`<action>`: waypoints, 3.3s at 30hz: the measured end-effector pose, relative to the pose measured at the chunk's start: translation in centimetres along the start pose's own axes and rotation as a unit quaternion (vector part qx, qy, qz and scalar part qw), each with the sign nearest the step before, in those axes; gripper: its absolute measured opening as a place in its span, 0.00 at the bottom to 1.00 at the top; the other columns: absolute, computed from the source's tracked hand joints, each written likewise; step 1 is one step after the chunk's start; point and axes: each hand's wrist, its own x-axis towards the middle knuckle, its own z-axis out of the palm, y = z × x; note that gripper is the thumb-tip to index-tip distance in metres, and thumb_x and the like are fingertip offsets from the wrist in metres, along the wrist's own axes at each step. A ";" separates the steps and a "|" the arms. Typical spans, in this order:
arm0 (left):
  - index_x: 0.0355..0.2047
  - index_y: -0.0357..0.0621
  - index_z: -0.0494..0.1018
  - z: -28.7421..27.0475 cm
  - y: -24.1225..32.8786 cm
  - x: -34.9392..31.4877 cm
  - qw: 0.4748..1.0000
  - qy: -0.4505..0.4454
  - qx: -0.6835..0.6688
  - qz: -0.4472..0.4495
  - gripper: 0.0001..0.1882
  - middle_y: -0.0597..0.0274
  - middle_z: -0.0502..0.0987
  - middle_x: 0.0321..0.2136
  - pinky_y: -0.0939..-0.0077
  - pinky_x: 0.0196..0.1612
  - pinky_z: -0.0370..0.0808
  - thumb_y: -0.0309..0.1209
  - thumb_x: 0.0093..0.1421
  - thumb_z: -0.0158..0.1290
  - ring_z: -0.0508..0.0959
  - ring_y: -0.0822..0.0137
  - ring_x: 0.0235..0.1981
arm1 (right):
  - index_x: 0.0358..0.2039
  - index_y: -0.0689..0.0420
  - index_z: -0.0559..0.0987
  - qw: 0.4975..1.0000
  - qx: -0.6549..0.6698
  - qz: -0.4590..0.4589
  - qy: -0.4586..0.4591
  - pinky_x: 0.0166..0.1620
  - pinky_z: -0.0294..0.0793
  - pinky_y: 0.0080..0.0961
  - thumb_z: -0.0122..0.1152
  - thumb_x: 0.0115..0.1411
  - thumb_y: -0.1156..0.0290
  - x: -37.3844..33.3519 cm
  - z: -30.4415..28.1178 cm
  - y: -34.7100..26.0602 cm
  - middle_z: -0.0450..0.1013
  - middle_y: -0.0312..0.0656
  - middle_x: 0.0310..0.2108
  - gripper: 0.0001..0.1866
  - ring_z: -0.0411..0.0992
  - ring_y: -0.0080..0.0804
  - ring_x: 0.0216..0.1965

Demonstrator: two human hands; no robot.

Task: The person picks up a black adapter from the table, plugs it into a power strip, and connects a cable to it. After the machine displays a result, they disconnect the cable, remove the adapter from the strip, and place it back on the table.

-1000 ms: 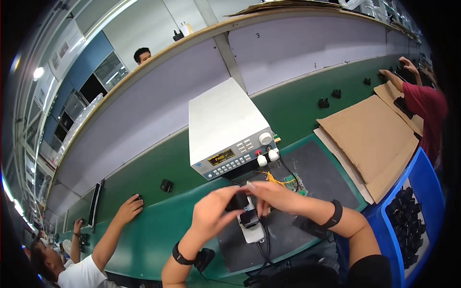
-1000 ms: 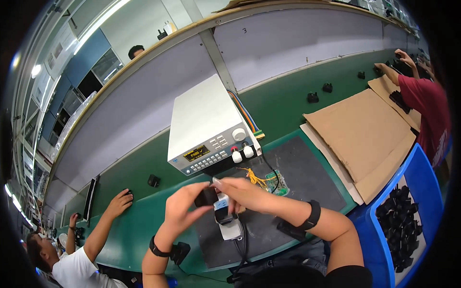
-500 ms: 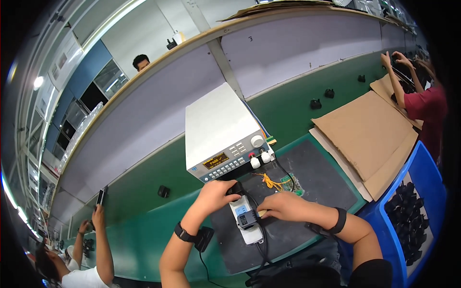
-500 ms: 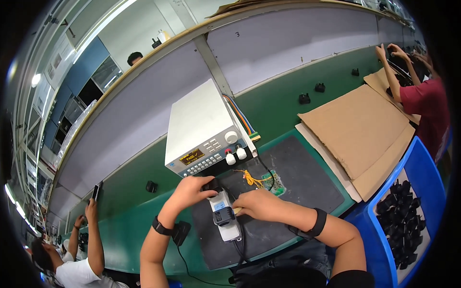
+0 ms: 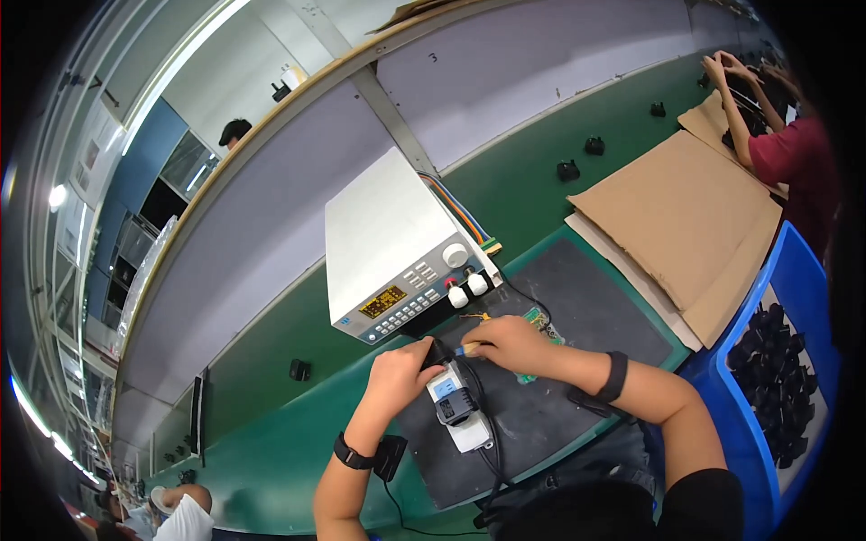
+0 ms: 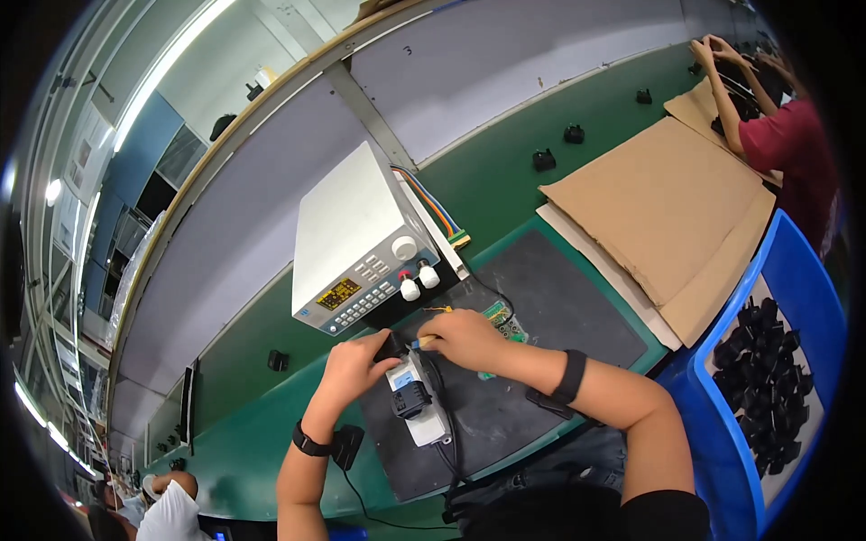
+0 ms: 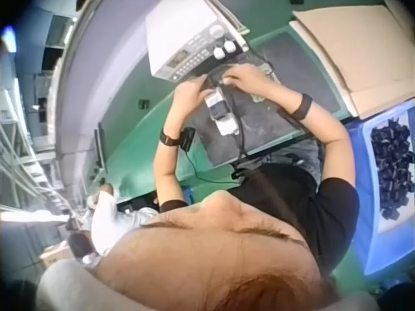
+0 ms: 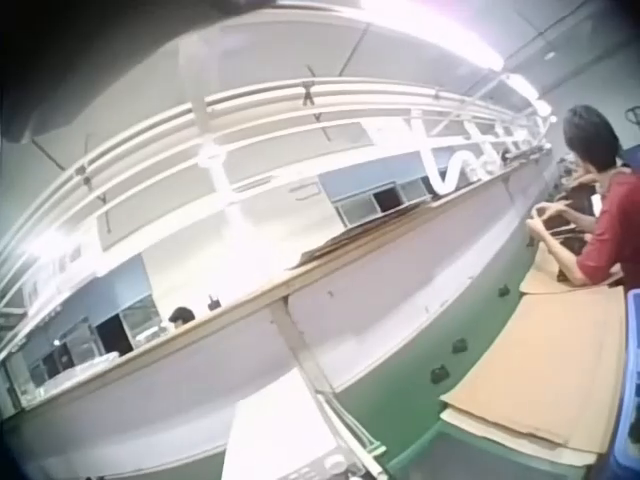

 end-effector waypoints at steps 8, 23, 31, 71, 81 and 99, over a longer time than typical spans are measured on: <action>0.44 0.41 0.72 -0.1 0.2 -0.1 1.000 0.018 -0.013 0.000 0.24 0.52 0.77 0.30 0.66 0.31 0.73 0.37 0.47 0.61 0.77 0.53 0.30 | 0.33 0.54 0.80 1.000 -0.002 -0.023 0.020 0.38 0.71 0.38 0.60 0.51 0.68 1.6 1.7 0.1 0.75 0.44 0.30 0.09 0.73 0.44 0.35; 0.41 0.42 0.73 -1.5 6.1 -6.1 0.992 0.123 0.032 0.017 0.20 0.57 0.78 0.37 0.71 0.36 0.72 0.35 0.49 0.60 0.77 0.60 0.37 | 0.40 0.62 0.76 0.956 -0.268 -0.012 -0.118 0.24 0.70 0.33 0.56 0.55 0.57 -7.6 -1.7 -5.5 0.73 0.40 0.19 0.20 0.74 0.39 0.23; 0.31 0.43 0.74 0.9 5.6 -5.6 0.997 0.057 0.022 -0.038 0.22 0.58 0.76 0.20 0.69 0.24 0.72 0.44 0.40 0.65 0.77 0.58 0.22 | 0.50 0.71 0.70 0.930 -0.298 0.020 -0.215 0.22 0.71 0.36 0.53 0.56 0.54 -10.6 2.2 -4.0 0.72 0.43 0.13 0.32 0.73 0.40 0.17; 0.50 0.42 0.68 -6.2 3.8 -4.7 0.936 0.328 0.052 0.117 0.30 0.48 0.73 0.47 0.61 0.46 0.69 0.27 0.43 0.62 0.74 0.49 0.45 | 0.50 0.60 0.68 0.926 0.232 0.124 0.271 0.35 0.71 0.21 0.54 0.61 0.58 7.5 -13.1 3.6 0.71 0.42 0.39 0.23 0.73 0.28 0.36; 0.44 0.31 0.71 -4.1 8.1 -1.5 0.950 0.226 -0.008 0.215 0.28 0.49 0.75 0.42 0.68 0.43 0.74 0.31 0.43 0.63 0.77 0.55 0.43 | 0.43 0.56 0.72 0.763 0.588 0.245 -0.106 0.27 0.68 0.16 0.47 0.64 0.50 -2.9 -4.1 -6.7 0.71 0.35 0.29 0.21 0.69 0.21 0.24; 0.45 0.43 0.74 -1.0 4.0 -5.5 0.975 0.014 -0.218 -0.051 0.25 0.53 0.78 0.39 0.73 0.41 0.75 0.32 0.45 0.64 0.79 0.56 0.38 | 0.40 0.58 0.75 0.969 -0.202 -0.116 0.085 0.41 0.63 0.30 0.63 0.48 0.67 -1.0 -0.2 -2.5 0.69 0.37 0.35 0.18 0.65 0.35 0.40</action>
